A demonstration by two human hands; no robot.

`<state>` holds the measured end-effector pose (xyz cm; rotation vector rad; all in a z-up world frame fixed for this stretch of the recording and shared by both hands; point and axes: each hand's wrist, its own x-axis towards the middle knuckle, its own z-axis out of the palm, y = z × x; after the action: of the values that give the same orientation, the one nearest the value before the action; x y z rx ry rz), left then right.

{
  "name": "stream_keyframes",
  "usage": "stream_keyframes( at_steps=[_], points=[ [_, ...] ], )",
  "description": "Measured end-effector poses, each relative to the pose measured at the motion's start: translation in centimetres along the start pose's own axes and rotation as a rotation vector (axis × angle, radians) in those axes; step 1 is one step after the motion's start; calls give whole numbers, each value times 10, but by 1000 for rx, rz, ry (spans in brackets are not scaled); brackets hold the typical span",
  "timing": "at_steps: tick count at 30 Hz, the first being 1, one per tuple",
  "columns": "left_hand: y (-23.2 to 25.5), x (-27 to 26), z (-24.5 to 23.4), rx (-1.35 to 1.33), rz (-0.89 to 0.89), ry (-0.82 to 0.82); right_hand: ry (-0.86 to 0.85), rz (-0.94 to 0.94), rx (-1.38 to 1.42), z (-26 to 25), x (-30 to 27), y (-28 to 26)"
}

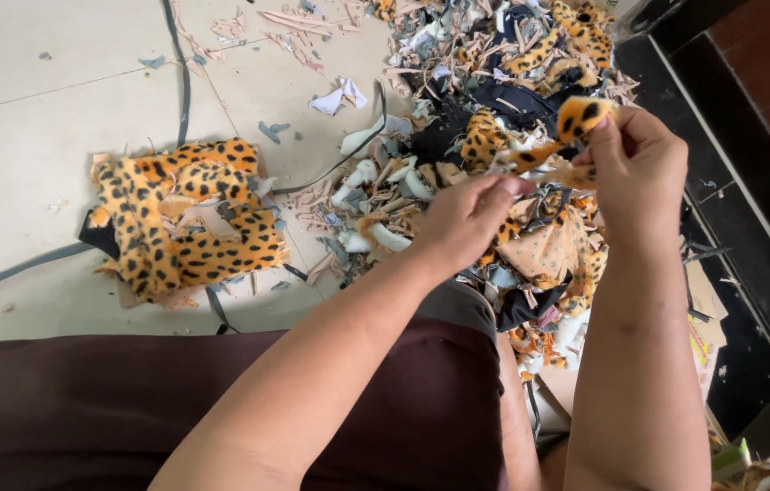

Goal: The person is collecting small fabric scraps from a pile and stuffing them into a larger piece of fabric to create a bundle.

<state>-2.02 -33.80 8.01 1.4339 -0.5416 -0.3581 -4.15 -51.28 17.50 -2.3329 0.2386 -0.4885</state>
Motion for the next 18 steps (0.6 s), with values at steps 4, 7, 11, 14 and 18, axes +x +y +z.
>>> stream_keyframes(
  at_steps=[4,7,11,14,18],
  points=[
    [52,-18,-7,-290,-325,-32,114,-333,-340,37,-17,8],
    [19,-14,-7,-639,-132,6,194,-683,-592,78,-40,-12],
    [2,-33,-56,-775,-58,513,64,-713,-291,134,-62,-41],
    [8,-70,-126,-521,-42,542,-197,-506,126,172,-77,-68],
    [27,-120,-209,-122,-333,342,-535,30,379,215,-79,-97]
  ],
)
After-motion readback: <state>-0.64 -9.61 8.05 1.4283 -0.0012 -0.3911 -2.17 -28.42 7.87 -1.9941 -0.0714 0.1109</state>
